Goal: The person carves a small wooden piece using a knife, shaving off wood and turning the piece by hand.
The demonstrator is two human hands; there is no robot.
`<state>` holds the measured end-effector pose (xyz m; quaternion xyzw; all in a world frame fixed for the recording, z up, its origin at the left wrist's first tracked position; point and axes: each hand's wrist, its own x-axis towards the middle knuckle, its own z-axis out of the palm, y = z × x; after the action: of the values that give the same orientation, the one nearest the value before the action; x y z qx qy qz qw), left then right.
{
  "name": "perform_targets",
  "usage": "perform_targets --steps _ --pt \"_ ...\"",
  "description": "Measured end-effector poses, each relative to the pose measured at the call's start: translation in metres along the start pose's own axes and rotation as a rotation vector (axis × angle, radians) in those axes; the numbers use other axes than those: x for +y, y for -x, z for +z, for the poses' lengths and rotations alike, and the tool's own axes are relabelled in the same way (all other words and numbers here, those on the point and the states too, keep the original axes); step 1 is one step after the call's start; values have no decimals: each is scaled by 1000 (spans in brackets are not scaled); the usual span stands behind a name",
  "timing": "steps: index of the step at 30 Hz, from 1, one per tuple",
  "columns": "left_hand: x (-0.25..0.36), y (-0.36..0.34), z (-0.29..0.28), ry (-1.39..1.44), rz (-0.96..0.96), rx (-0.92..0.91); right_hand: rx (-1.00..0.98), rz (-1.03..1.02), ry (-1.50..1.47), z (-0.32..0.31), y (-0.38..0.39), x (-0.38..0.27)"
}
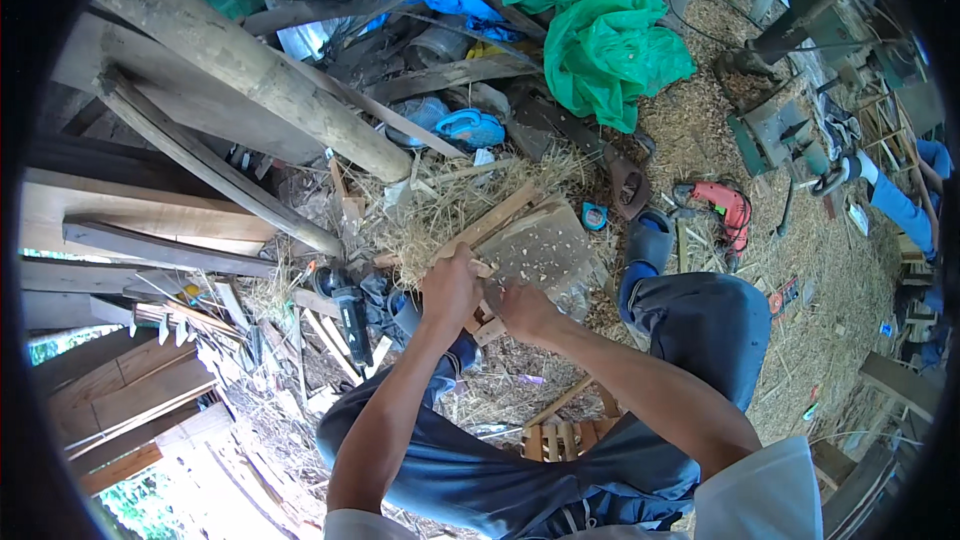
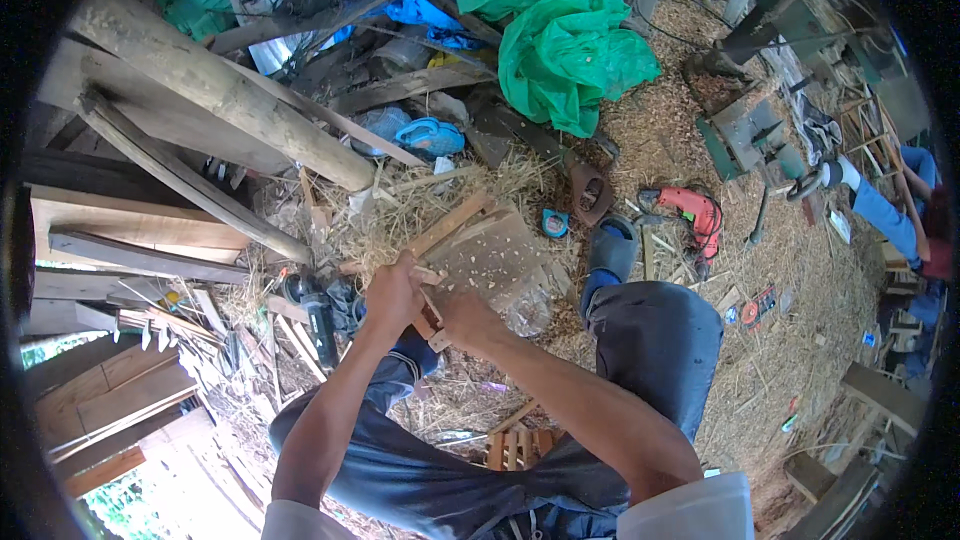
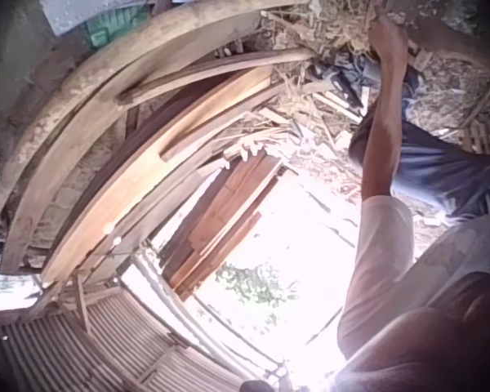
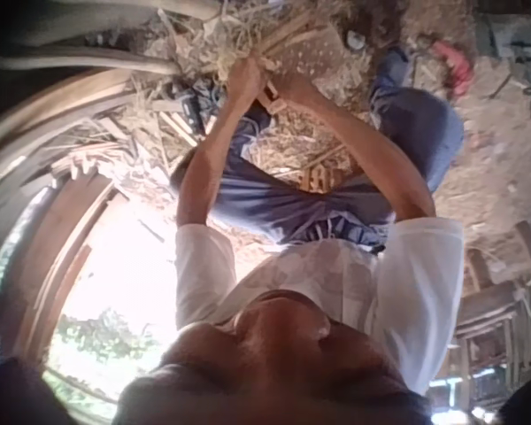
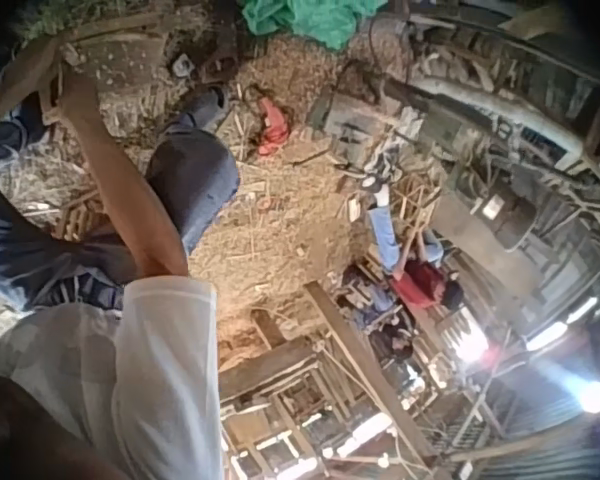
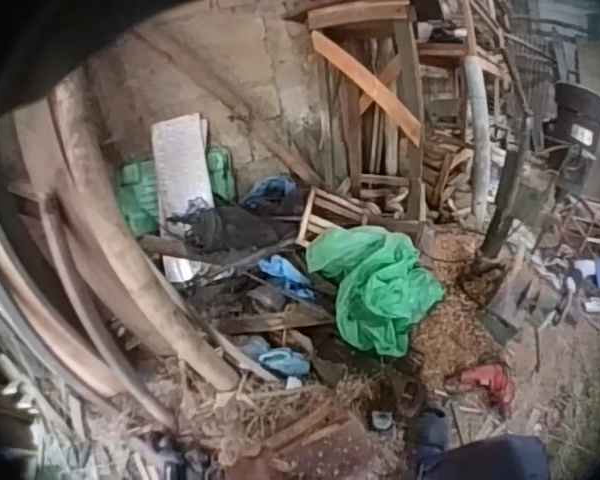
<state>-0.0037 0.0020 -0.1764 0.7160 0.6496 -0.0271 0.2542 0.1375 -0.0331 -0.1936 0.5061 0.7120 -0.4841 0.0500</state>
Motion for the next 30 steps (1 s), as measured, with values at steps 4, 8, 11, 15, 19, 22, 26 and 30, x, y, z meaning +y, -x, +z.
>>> perform_targets --steps 4,8,11,15,19,22,26,30 --pt "0 -1 -1 33 36 33 91 18 -9 18 -9 11" --pt "0 -2 -4 39 29 -16 99 321 -190 20 -12 -1" --pt "3 -1 -6 0 37 20 118 295 -220 15 -13 -4" --pt "1 -5 -2 34 78 48 205 335 -310 14 -12 -5" --pt "12 -11 -7 11 132 22 46 143 -127 3 -22 24" --pt "-16 -5 -14 25 146 225 -79 18 10 -49 -14 -3" --pt "30 2 -89 669 5 94 440 -148 129 -101 16 14" --pt "26 19 -137 924 83 241 165 -57 -540 -177 82 -61"
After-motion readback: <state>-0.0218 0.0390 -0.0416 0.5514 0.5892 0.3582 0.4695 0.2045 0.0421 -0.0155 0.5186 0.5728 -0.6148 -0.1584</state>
